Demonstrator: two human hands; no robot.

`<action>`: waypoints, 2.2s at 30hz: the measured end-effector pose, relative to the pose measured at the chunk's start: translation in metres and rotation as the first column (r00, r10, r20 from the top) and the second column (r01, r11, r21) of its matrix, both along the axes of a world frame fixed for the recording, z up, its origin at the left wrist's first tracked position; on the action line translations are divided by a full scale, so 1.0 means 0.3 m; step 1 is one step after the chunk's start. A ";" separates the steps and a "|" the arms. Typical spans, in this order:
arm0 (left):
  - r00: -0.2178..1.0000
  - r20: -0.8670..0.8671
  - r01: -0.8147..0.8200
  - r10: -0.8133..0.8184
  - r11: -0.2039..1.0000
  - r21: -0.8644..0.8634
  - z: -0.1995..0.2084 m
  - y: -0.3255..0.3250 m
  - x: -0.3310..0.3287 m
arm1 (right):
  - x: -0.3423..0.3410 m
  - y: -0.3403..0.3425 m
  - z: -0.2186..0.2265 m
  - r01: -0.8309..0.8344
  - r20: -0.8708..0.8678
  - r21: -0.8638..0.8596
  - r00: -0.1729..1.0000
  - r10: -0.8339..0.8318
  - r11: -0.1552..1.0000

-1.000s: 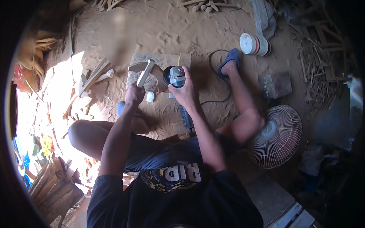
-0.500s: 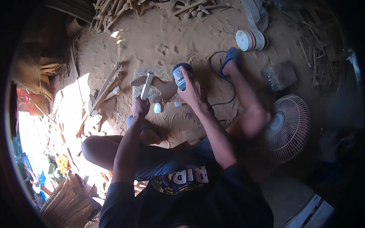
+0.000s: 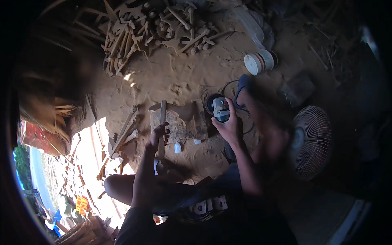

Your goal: The person sands a piece of wood using an angle grinder, turning the wood over to sand different sides and edges.

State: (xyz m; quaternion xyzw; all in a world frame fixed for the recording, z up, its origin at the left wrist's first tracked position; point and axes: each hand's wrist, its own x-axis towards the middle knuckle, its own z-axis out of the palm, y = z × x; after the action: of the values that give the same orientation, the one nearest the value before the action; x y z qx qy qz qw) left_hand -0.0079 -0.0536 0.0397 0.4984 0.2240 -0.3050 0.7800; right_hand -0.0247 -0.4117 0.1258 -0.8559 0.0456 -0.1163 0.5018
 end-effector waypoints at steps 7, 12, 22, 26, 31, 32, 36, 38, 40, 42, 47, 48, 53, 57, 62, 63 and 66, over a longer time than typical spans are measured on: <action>0.932 0.221 -0.354 0.286 0.848 0.395 0.010 -0.328 -0.258 | -0.020 0.078 0.001 -0.235 -0.156 -0.005 0.960 0.231 0.972; 0.893 0.176 -0.449 0.415 0.783 0.431 -0.096 -0.310 -0.429 | -0.071 0.170 -0.098 -0.412 -0.138 -0.076 0.906 0.399 0.908; 0.881 0.207 -0.472 0.426 0.761 0.444 -0.080 -0.316 -0.434 | -0.110 0.302 -0.070 -0.599 -0.410 -0.280 0.781 0.471 0.750; 0.875 0.229 -0.483 0.426 0.752 0.448 -0.067 -0.327 -0.428 | -0.112 0.315 -0.081 -0.606 -0.457 -0.304 0.770 0.446 0.735; 0.902 0.189 -0.427 0.388 0.747 0.509 -0.051 -0.314 -0.423 | -0.131 0.324 -0.102 -0.589 -0.386 -0.282 0.793 0.472 0.758; 0.903 0.181 -0.426 0.391 0.750 0.507 -0.056 -0.317 -0.424 | -0.135 0.321 -0.104 -0.592 -0.394 -0.283 0.789 0.471 0.755; 0.895 0.253 -0.445 0.368 0.693 0.567 -0.089 -0.317 -0.421 | -0.143 0.295 -0.149 -0.586 -0.381 -0.260 0.793 0.476 0.768; 0.898 0.256 -0.438 0.358 0.681 0.587 -0.094 -0.317 -0.425 | -0.142 0.284 -0.135 -0.578 -0.321 -0.244 0.806 0.498 0.778; 0.901 0.167 -0.425 0.400 0.736 0.527 -0.097 -0.314 -0.429 | -0.126 0.261 -0.101 -0.627 -0.441 -0.146 0.734 0.517 0.765; 0.898 0.189 -0.433 0.397 0.724 0.537 -0.100 -0.311 -0.427 | -0.118 0.237 -0.094 -0.646 -0.450 -0.127 0.714 0.537 0.752; 0.900 0.178 -0.427 0.397 0.728 0.536 -0.082 -0.317 -0.422 | -0.104 0.253 -0.058 -0.591 -0.456 -0.136 0.750 0.479 0.795; 0.906 0.150 -0.411 0.395 0.743 0.528 -0.075 -0.317 -0.418 | -0.085 0.248 -0.099 -0.595 -0.404 -0.094 0.756 0.516 0.798; 0.901 0.165 -0.420 0.400 0.715 0.559 -0.085 -0.307 -0.426 | -0.049 0.306 -0.091 -0.656 -0.335 -0.154 0.738 0.585 0.739; 0.903 0.153 -0.415 0.401 0.720 0.556 -0.081 -0.309 -0.430 | -0.049 0.314 -0.071 -0.685 -0.496 -0.254 0.699 0.516 0.683; 0.907 0.157 -0.408 0.391 0.722 0.559 -0.082 -0.312 -0.427 | -0.064 0.271 -0.064 -0.693 -0.518 -0.297 0.695 0.499 0.657; 0.901 0.167 -0.422 0.401 0.718 0.554 -0.086 -0.310 -0.431 | -0.069 0.266 -0.061 -0.706 -0.542 -0.287 0.677 0.498 0.647; 0.900 0.161 -0.422 0.404 0.723 0.547 -0.104 -0.302 -0.437 | -0.071 0.239 -0.047 -0.738 -0.540 -0.238 0.641 0.545 0.632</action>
State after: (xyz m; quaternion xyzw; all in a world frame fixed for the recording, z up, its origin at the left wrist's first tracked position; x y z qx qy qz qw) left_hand -0.1392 -0.1440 0.0086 0.6499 0.3979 -0.0349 0.6466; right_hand -0.0461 -0.3401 0.1117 -0.9054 -0.1914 0.2545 0.2807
